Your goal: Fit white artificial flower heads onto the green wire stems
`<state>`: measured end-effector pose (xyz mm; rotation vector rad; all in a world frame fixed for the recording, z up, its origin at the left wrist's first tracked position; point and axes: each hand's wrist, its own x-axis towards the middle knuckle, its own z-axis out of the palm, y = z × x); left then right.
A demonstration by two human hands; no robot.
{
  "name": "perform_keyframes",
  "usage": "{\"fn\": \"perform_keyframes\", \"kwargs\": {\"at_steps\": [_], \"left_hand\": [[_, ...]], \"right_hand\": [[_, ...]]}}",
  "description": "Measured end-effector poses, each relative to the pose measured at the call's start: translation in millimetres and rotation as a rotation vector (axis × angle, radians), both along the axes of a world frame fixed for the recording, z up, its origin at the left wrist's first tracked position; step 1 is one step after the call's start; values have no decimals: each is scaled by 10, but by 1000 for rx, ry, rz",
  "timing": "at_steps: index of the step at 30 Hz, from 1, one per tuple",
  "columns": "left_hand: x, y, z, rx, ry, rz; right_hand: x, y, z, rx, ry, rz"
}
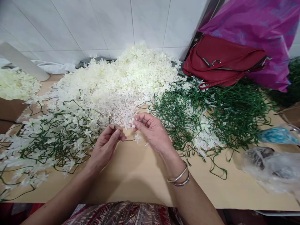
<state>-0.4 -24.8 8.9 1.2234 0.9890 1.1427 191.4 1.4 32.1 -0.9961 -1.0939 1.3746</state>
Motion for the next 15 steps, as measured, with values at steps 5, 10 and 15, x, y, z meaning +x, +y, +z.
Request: {"fn": "perform_keyframes", "kwargs": {"at_steps": [5,10,15], "left_hand": [[10,-26,-53,52,208,54],[-8,-49,-85,65,120,19],[-3,16,-72,98,111,5]], "right_hand": [[-25,6,-57,-79,3,64],[-60,9,-63,-152,59,83],[-82,11,-55,-205,97,123]]}}
